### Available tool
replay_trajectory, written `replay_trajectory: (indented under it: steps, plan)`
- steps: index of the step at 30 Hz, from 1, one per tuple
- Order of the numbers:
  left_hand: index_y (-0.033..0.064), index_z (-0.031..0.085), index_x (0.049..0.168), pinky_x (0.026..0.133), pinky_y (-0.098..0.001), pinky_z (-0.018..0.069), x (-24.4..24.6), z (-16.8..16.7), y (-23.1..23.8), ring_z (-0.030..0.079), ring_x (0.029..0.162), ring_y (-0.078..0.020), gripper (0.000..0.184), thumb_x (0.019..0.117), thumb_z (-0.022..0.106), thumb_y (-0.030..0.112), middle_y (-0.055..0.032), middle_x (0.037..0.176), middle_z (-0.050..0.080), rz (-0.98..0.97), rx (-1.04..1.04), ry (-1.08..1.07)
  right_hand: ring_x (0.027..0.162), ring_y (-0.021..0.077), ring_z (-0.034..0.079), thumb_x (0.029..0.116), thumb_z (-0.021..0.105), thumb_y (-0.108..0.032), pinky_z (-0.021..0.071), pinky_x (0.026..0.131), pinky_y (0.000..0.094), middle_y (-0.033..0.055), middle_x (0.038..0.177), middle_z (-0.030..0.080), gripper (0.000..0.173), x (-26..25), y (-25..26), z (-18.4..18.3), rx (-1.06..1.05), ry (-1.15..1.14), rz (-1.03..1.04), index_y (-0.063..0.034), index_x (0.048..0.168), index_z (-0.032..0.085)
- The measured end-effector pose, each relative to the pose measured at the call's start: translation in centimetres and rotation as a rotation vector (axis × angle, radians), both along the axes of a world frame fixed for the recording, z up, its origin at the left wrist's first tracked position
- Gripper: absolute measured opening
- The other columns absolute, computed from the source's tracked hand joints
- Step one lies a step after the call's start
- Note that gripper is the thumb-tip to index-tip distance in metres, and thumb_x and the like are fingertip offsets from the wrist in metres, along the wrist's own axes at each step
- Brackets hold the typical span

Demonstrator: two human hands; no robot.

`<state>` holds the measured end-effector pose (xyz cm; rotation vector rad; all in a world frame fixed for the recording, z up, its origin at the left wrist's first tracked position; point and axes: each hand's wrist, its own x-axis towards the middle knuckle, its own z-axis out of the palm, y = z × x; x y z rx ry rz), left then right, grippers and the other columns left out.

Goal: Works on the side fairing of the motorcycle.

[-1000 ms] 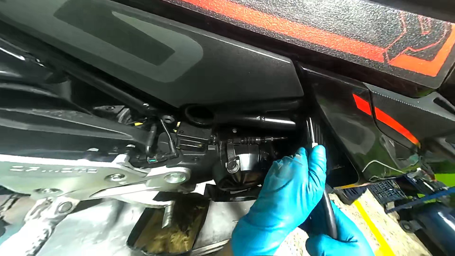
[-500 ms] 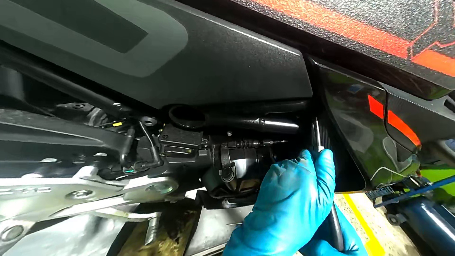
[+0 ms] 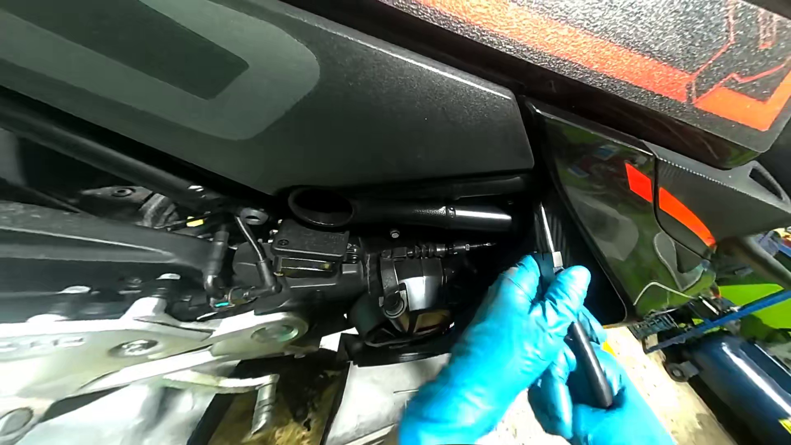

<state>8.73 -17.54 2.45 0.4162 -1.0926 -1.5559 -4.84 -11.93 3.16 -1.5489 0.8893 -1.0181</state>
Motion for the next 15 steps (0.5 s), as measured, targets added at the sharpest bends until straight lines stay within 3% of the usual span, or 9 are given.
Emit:
replay_trajectory:
  steps: [3,8,11,15]
  plan:
    - [0.0048,0.062,0.095,0.045,-0.0186,0.0486,-3.7,0.7,0.8,0.057,0.048,-0.0029,0.020,0.1057,0.053,0.018,0.0017,0.064,0.064,0.249,0.088,0.102,0.068,-0.0076,0.059,0.0835,0.074,-0.012,0.0487,0.062,0.0137,-0.0189,0.075,0.065,0.018,-3.7,-1.6,2.3,0.076,0.124,0.146,-0.0293,0.086,0.073]
    - [0.0060,0.068,0.099,0.052,-0.0258,0.0594,-6.4,0.3,0.5,0.066,0.054,-0.0076,0.023,0.1023,0.061,0.028,0.0010,0.069,0.070,0.510,0.013,0.025,0.074,-0.0083,0.059,0.0918,0.071,-0.016,0.0477,0.065,0.0108,-0.0179,0.081,0.063,0.012,-8.2,-5.9,4.8,0.198,0.185,0.536,-0.0256,0.099,0.070]
    - [0.0052,0.070,0.098,0.048,-0.0263,0.0583,-5.4,0.2,0.4,0.065,0.051,-0.0081,0.024,0.1011,0.062,0.028,-0.0005,0.070,0.071,0.467,0.027,-0.019,0.081,-0.0077,0.059,0.0913,0.068,-0.013,0.0481,0.069,0.0115,-0.0162,0.087,0.065,0.015,-7.7,-5.7,5.3,0.137,0.307,0.524,-0.0231,0.102,0.068]
    - [0.0081,0.069,0.093,0.043,-0.0185,0.0479,-1.6,0.1,0.0,0.059,0.048,-0.0028,0.026,0.1039,0.057,0.028,0.0012,0.072,0.070,0.241,0.051,-0.097,0.086,-0.0043,0.059,0.0824,0.060,0.008,0.0498,0.075,0.0171,-0.0131,0.093,0.065,0.031,-3.7,-2.7,3.9,0.036,0.362,0.277,-0.0143,0.104,0.065]
